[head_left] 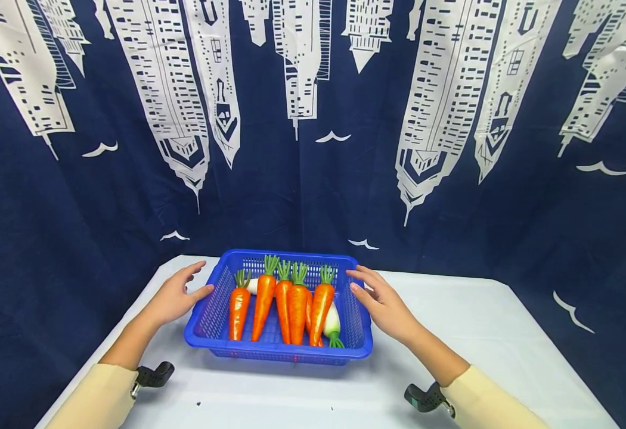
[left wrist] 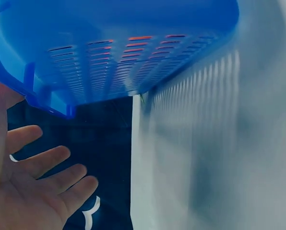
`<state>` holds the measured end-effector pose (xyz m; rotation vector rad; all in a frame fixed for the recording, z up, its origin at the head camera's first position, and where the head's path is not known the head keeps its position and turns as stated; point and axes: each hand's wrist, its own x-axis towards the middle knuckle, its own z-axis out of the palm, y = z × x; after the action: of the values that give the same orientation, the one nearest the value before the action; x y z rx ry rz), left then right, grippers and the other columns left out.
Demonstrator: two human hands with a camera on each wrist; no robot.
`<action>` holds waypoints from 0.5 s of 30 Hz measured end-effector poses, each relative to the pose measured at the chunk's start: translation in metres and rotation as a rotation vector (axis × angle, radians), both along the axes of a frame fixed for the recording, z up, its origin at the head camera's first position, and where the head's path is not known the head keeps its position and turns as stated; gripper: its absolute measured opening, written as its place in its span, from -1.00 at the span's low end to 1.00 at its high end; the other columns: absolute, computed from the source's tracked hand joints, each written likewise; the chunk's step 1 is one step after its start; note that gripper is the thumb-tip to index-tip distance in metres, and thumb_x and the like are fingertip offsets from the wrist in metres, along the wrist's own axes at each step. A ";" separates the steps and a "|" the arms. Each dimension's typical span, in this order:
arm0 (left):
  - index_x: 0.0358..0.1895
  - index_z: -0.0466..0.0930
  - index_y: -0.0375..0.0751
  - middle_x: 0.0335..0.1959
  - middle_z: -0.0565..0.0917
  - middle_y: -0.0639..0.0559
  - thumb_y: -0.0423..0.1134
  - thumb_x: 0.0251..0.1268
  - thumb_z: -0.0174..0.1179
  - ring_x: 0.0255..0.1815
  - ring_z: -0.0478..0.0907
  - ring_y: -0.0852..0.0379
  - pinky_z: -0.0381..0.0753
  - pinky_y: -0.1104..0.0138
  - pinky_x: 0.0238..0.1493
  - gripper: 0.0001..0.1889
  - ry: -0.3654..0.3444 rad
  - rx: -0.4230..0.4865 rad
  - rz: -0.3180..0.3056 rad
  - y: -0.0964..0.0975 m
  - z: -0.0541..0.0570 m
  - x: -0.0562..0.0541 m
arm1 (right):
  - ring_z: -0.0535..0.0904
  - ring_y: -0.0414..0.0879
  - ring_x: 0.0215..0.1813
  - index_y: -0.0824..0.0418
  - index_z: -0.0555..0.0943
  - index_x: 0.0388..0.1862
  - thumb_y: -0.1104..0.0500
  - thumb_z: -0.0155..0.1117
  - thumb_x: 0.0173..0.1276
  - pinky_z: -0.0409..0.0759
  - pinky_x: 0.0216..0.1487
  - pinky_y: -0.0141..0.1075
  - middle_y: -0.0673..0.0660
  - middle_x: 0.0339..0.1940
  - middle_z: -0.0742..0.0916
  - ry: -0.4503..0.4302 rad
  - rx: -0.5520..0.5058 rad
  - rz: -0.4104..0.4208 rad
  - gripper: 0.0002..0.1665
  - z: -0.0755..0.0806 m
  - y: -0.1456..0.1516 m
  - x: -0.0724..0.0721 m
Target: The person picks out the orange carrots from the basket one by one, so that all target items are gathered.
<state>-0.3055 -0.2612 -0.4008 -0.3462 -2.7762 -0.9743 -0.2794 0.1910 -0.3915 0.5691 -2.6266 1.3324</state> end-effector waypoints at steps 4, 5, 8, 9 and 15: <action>0.54 0.18 -0.39 0.41 0.40 -0.53 -0.08 0.47 0.22 0.36 0.43 -0.55 0.57 -0.23 0.25 -0.26 -0.088 0.075 -0.015 -0.001 -0.002 -0.002 | 0.28 0.28 0.60 0.12 0.48 0.46 -0.07 0.13 0.59 0.41 0.46 0.18 0.27 0.60 0.36 -0.061 -0.085 -0.006 -0.44 0.002 -0.009 0.001; 0.54 0.17 -0.40 0.40 0.41 -0.53 -0.08 0.48 0.22 0.35 0.45 -0.53 0.60 -0.20 0.24 -0.26 -0.114 0.090 -0.019 -0.001 -0.002 -0.002 | 0.31 0.26 0.59 0.12 0.48 0.46 -0.07 0.15 0.58 0.40 0.47 0.19 0.25 0.59 0.38 -0.070 -0.098 -0.013 -0.43 0.003 -0.010 0.001; 0.54 0.15 -0.43 0.36 0.47 -0.52 -0.07 0.48 0.22 0.30 0.54 -0.46 0.65 -0.13 0.21 -0.24 -0.172 0.130 -0.028 -0.002 -0.003 -0.002 | 0.38 0.23 0.54 0.06 0.50 0.44 -0.08 0.20 0.55 0.39 0.48 0.23 0.20 0.56 0.45 -0.128 -0.151 -0.043 -0.43 0.005 -0.016 0.001; 0.54 0.15 -0.44 0.35 0.48 -0.51 -0.06 0.48 0.22 0.28 0.56 -0.44 0.66 -0.11 0.21 -0.23 -0.189 0.139 -0.029 -0.002 -0.003 -0.002 | 0.40 0.23 0.53 0.06 0.50 0.44 -0.08 0.23 0.53 0.40 0.47 0.24 0.20 0.55 0.46 -0.154 -0.176 -0.051 -0.43 0.006 -0.018 0.001; 0.55 0.11 -0.46 0.34 0.49 -0.52 -0.03 0.48 0.22 0.21 0.62 -0.34 0.68 -0.07 0.22 -0.19 -0.274 0.222 -0.035 -0.005 -0.002 -0.003 | 0.44 0.22 0.50 0.12 0.49 0.45 -0.03 0.33 0.46 0.46 0.47 0.12 0.26 0.50 0.50 -0.299 -0.313 -0.064 -0.36 0.011 -0.030 -0.003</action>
<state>-0.3080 -0.2662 -0.4028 -0.2441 -2.8627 -1.4207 -0.2822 0.1606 -0.3803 0.2558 -2.5419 1.8860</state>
